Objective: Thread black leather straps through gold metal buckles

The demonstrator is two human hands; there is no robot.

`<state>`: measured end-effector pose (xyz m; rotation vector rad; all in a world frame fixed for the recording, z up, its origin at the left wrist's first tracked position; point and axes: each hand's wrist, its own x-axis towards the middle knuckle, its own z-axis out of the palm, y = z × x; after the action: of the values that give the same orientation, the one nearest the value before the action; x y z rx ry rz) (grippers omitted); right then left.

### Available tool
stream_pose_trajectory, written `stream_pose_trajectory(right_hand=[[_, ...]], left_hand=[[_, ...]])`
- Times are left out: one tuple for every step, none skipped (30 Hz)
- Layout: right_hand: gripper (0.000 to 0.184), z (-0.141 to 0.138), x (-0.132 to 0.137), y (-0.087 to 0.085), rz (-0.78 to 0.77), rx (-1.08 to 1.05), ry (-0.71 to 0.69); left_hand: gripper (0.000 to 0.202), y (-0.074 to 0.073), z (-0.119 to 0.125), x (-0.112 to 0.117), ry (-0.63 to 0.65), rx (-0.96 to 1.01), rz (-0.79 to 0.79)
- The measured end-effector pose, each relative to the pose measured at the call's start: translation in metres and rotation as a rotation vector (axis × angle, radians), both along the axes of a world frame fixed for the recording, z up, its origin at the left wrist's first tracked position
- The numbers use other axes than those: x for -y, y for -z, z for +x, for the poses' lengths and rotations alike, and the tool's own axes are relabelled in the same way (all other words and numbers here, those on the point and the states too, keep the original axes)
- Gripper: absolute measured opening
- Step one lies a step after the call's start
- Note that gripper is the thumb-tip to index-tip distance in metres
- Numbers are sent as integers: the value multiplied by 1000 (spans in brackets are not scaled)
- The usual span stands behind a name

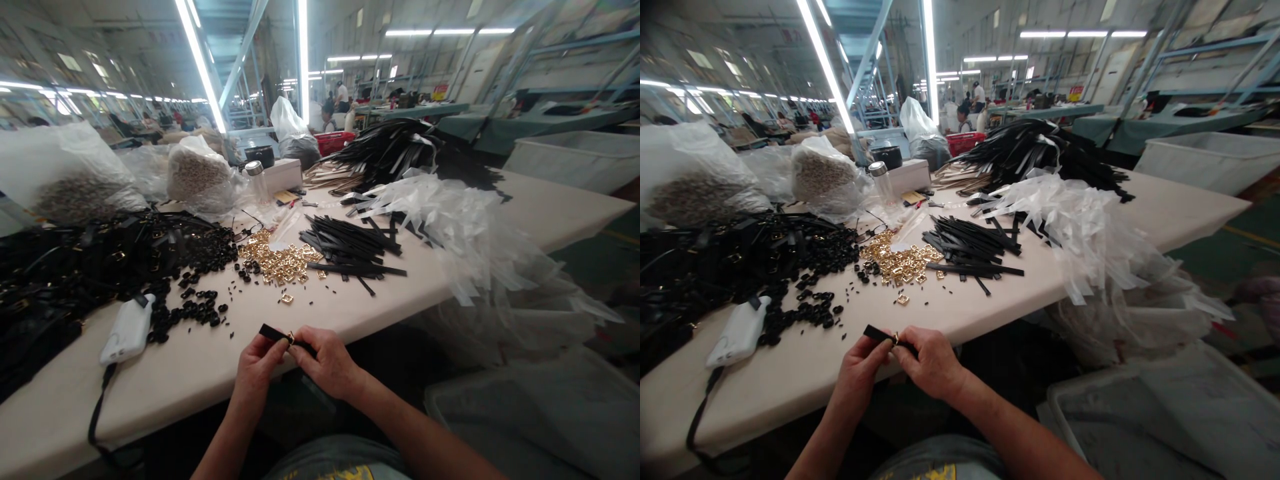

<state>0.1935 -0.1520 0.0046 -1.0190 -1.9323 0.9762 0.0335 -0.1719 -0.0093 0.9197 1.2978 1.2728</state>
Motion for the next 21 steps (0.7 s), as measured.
stream_pose_trajectory(right_hand=[[12, 0, 0, -1, 6, 7, 5], [12, 0, 1, -2, 11, 14, 11], [13, 1, 1, -2, 15, 18, 21], [13, 1, 2, -3, 20, 19, 32], [14, 1, 2, -4, 24, 17, 39], [14, 1, 3, -5, 30, 14, 45], [15, 1, 3, -5, 36, 9, 50], [15, 1, 4, -6, 42, 5, 54], [16, 1, 5, -7, 46, 3, 58], [17, 1, 5, -7, 48, 4, 63], [18, 2, 5, -8, 49, 6, 68], [18, 2, 6, -8, 49, 6, 72], [18, 2, 6, -9, 48, 5, 74], [18, 3, 5, -9, 44, 2, 74], [18, 3, 5, -10, 37, -2, 75], [18, 4, 4, -10, 29, -6, 75], [18, 5, 3, -10, 18, -7, 76], [19, 6, 2, -10, 10, -6, 77], [19, 7, 1, -11, 3, -5, 73], [20, 7, 0, -11, -2, -6, 67], [19, 7, -1, -12, -7, -7, 57]], left_hand=[[27, 1, 0, 1, 1, -2, 1], [27, 3, 0, 1, 0, -1, 6], [26, 4, 0, 1, -4, 1, 19], [25, 5, 1, 2, -12, 4, 38], [24, 5, 2, 2, -20, 6, 59], [23, 4, 3, 3, -29, 7, 78], [22, 3, 5, 4, -40, 6, 94], [21, 1, 6, 4, -47, 2, 106], [21, -1, 8, 5, -52, -2, 115], [20, -4, 9, 6, -59, -9, 123], [20, -6, 10, 7, -67, -18, 132], [20, -8, 11, 7, -76, -28, 144], [20, -10, 11, 8, -80, -37, 158], [21, -11, 10, 9, -74, -42, 173], [21, -11, 9, 10, -60, -36, 187], [23, -11, 7, 11, -38, -11, 198], [27, -10, 6, 12, -12, 34, 204], [34, -9, 4, 12, 13, 94, 206], [41, -9, 3, 12, 34, 158, 199], [45, -8, 2, 11, 45, 210, 180], [44, -9, 2, 10, 48, 240, 153]])
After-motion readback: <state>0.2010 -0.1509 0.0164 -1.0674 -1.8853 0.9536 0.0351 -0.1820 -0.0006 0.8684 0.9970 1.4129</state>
